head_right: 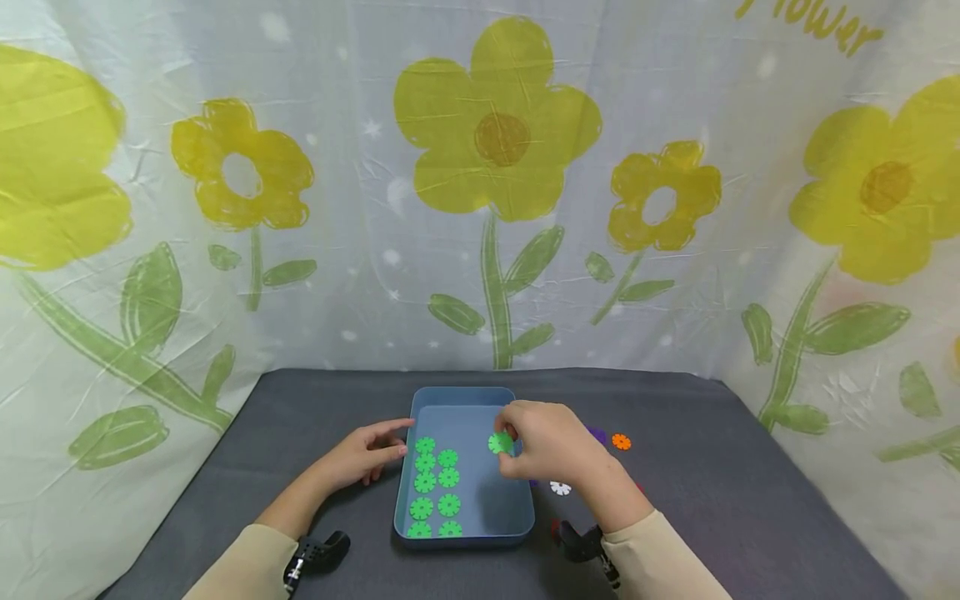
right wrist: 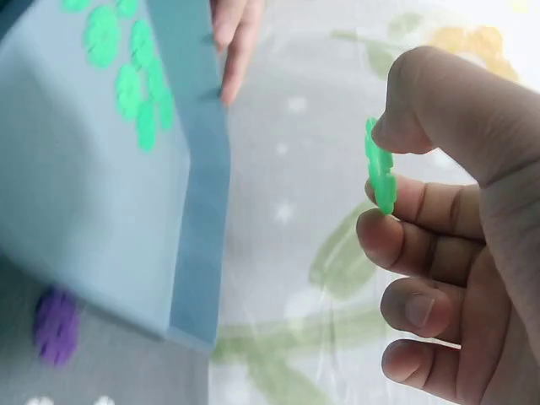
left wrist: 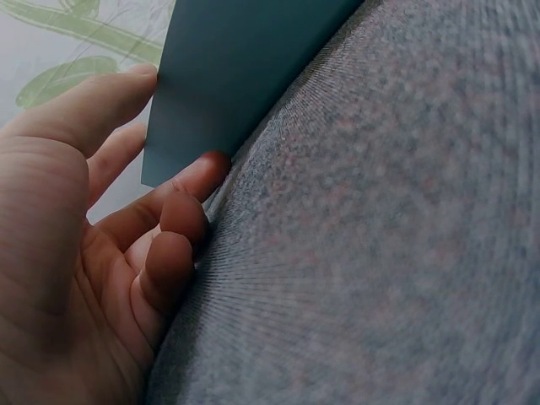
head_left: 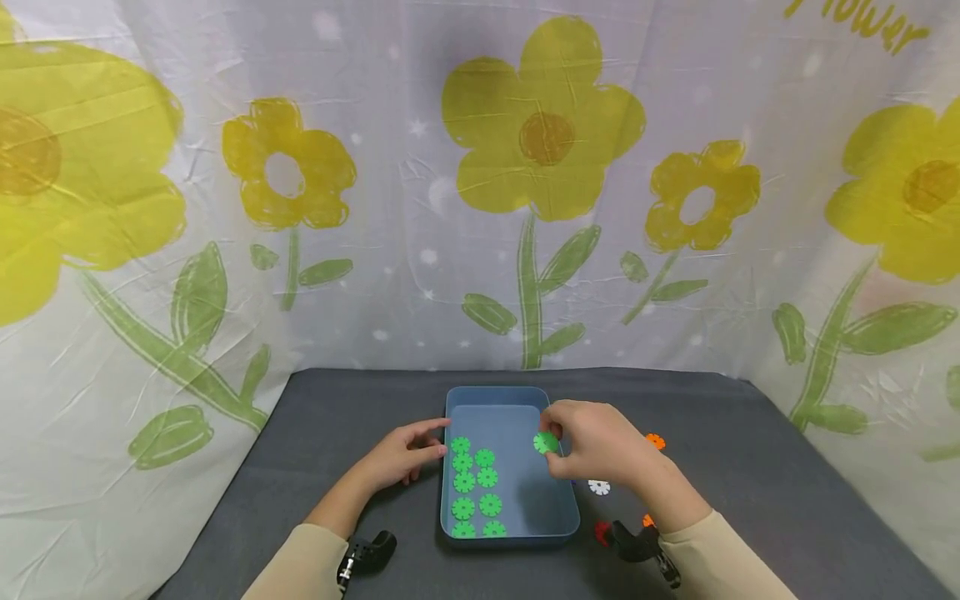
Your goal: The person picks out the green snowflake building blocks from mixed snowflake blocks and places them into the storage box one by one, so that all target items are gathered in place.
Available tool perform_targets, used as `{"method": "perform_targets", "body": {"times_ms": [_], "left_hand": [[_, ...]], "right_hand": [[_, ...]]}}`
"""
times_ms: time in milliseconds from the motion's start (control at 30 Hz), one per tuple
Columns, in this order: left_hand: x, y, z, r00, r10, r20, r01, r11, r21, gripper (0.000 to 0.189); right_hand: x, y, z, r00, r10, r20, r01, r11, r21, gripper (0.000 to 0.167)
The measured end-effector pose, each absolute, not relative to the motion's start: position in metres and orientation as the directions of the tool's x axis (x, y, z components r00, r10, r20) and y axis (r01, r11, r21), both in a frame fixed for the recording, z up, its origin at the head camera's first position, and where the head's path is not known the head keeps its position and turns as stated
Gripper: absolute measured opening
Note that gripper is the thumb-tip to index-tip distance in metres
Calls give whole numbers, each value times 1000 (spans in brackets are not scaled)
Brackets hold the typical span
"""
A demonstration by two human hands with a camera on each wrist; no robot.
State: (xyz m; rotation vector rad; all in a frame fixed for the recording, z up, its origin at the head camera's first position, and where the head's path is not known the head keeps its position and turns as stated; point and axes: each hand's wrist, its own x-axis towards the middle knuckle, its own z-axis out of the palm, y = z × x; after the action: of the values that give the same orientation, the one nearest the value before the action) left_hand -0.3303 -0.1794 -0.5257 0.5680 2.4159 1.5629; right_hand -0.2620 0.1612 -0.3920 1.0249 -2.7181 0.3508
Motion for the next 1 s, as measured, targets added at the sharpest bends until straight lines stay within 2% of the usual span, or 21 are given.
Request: {"method": "perform_targets", "body": {"times_ms": [167,433,1000], "left_hand": [[-331,-180,-525,-902,428,44,215,360,908,57],[-332,-181,-524,-902,430,43,212,353,911,58],[-332,-181,-530,-894,445,48,223,351,909,56]], "right_hand": [[-277,135,-387,-709,-657,256,-696,710,-107,21],[-308,105,-392,-700,-682,211,-711,692,-125,23],[-349,81,-435,-785,-619,-24,-584,753,-303,25]]}}
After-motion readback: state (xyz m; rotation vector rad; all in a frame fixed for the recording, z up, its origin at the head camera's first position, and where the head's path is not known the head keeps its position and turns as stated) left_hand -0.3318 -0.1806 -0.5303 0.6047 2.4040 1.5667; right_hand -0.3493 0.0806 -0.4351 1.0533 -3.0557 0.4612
